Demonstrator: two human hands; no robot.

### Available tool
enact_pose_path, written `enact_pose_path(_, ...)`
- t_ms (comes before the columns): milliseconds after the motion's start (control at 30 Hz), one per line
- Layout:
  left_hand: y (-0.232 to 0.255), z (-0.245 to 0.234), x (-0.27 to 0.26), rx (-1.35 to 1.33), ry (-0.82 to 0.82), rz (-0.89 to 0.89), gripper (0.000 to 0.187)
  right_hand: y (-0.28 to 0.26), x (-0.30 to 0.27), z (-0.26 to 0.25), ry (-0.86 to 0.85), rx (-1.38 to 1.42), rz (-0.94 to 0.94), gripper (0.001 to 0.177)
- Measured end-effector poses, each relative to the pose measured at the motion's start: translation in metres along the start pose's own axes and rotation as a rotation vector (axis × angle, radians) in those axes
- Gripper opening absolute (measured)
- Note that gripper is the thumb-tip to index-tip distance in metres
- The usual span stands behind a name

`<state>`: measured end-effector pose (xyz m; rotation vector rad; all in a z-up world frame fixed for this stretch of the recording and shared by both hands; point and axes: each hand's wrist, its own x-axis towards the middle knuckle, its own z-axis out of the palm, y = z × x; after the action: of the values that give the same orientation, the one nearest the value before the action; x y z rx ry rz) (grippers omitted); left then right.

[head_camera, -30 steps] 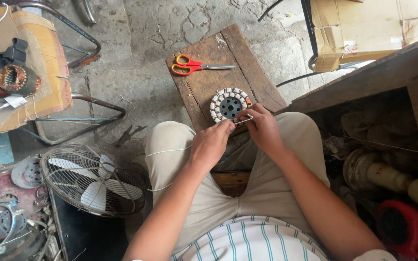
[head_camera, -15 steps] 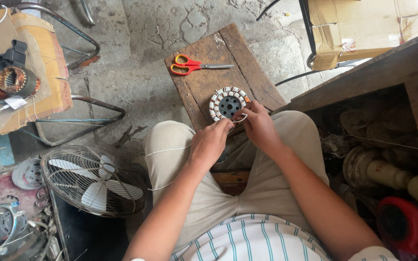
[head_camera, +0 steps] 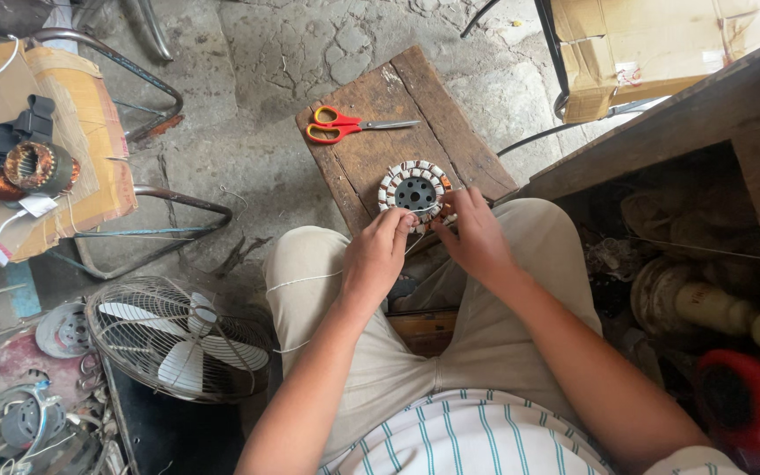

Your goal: The person sits on the floor and ties white string around a circular motor stator component placed on a small wooden stool. They repeatedly wrap and knot the string to secure the copper windings.

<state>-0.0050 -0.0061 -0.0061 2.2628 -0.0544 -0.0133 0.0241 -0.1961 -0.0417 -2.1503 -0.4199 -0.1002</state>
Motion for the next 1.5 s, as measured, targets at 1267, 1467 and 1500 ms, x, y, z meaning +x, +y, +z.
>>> enact_pose_path(1267, 0.012, -0.003, -0.001, -0.185, -0.053, 0.199, 0.024, 0.03, -0.024, 0.013, -0.27, -0.245, 0.289, 0.025)
enact_pose_path(1467, 0.011, -0.005, 0.0, -0.381, -0.055, 0.145, 0.023, -0.015, -0.034, -0.037, -0.312, -0.501, 0.266, 0.021)
enact_pose_path(1500, 0.012, -0.006, -0.001, -0.42, -0.057, 0.129, 0.023, -0.022, -0.038, -0.047, -0.297, -0.513, 0.238, 0.02)
